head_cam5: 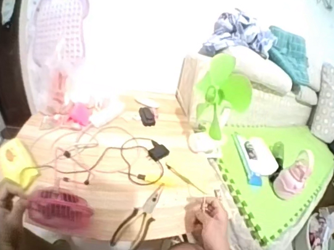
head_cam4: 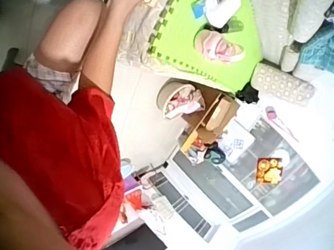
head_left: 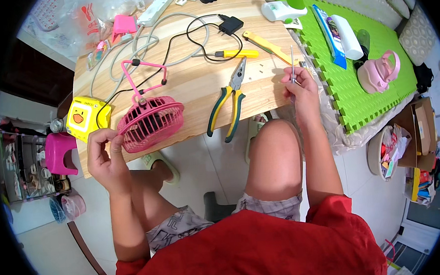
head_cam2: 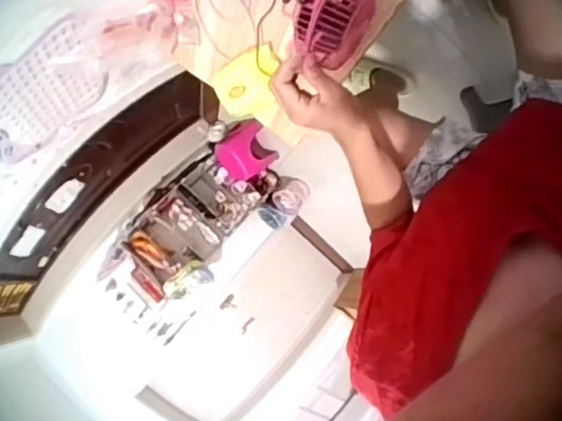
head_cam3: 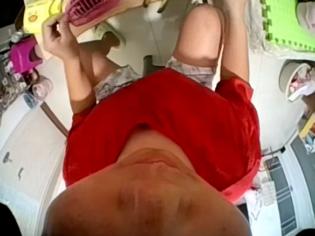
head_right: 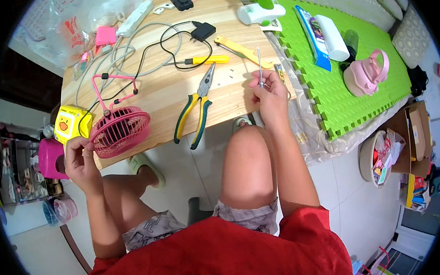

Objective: The person uses a screwdriver to tighten screws on the back of a pink fan, handles a wire, and uses pliers to work on the electrical components.

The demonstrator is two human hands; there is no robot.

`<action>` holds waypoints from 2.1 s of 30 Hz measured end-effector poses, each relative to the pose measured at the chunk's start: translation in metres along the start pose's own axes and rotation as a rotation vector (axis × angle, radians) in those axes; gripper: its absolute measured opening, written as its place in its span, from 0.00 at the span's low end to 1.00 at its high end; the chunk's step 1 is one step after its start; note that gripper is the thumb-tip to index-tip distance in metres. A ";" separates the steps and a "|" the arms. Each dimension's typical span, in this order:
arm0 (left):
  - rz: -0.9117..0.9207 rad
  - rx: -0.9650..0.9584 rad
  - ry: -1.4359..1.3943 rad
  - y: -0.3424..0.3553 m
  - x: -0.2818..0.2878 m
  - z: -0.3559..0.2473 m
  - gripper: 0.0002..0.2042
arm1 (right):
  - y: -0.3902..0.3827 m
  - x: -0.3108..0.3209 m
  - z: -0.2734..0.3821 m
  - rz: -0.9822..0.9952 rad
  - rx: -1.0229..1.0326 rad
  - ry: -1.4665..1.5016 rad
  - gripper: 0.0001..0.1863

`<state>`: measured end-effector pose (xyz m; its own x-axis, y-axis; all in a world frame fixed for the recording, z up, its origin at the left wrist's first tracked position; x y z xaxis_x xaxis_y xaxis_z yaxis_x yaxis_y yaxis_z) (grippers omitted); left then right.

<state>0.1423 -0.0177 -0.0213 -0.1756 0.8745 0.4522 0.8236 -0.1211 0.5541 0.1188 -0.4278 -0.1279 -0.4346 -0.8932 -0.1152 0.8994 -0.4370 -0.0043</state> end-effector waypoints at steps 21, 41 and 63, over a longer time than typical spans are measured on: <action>-0.056 0.051 -0.081 0.000 0.013 0.021 0.04 | 0.035 -0.041 0.009 0.003 0.139 -0.938 0.04; -0.306 0.140 -0.286 0.010 0.035 0.057 0.03 | 0.026 -0.083 0.012 0.261 0.278 -1.027 0.03; -0.103 0.138 -0.044 0.046 -0.021 0.023 0.05 | 0.027 -0.010 -0.012 -0.062 0.074 -0.486 0.04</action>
<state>0.1967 -0.0312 -0.0212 -0.2420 0.8988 0.3654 0.8689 0.0332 0.4938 0.1479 -0.4299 -0.1388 -0.4742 -0.8035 0.3600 0.8733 -0.4813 0.0761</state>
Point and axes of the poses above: each hand's wrist, its own y-axis towards the middle knuckle, its own x-axis out of the back of the hand, z = x × y, the point moved 8 cm from there along y, towards the middle knuckle, and after that the axes turned 5 degrees about z, right-handed, at the moved point
